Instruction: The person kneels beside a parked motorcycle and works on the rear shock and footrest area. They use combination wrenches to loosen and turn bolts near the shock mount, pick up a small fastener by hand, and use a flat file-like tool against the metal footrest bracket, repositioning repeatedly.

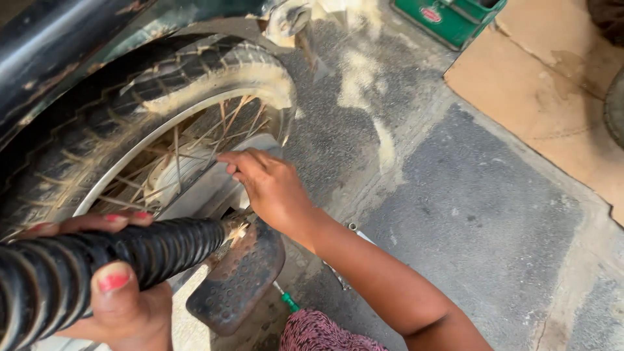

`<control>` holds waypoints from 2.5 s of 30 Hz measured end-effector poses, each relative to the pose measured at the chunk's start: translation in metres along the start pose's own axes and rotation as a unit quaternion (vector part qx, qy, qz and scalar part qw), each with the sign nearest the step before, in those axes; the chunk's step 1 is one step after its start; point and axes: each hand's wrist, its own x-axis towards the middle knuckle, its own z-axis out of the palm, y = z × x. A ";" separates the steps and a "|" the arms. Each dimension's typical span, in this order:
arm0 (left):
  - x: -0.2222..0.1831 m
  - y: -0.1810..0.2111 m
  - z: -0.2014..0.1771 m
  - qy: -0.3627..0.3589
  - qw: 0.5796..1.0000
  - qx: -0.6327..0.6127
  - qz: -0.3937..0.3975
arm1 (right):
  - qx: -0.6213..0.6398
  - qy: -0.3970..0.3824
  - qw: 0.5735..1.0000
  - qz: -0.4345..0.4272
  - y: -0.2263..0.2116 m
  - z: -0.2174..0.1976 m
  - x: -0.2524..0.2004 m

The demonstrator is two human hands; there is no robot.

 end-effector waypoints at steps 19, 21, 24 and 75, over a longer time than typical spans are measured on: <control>-0.001 0.011 -0.014 -0.020 0.999 0.017 -0.021 | 0.076 -0.111 0.987 0.091 -0.006 -0.039 0.002; 0.000 0.011 -0.015 -0.020 0.999 0.017 -0.018 | 0.134 -0.138 0.968 0.162 -0.004 -0.041 0.001; 0.000 0.009 -0.013 -0.011 1.000 -0.002 -0.018 | 0.270 -0.155 0.924 0.221 0.016 -0.036 -0.011; 0.011 0.017 -0.024 0.001 0.996 -0.090 -0.023 | 0.449 -0.043 0.864 0.224 -0.015 -0.004 -0.022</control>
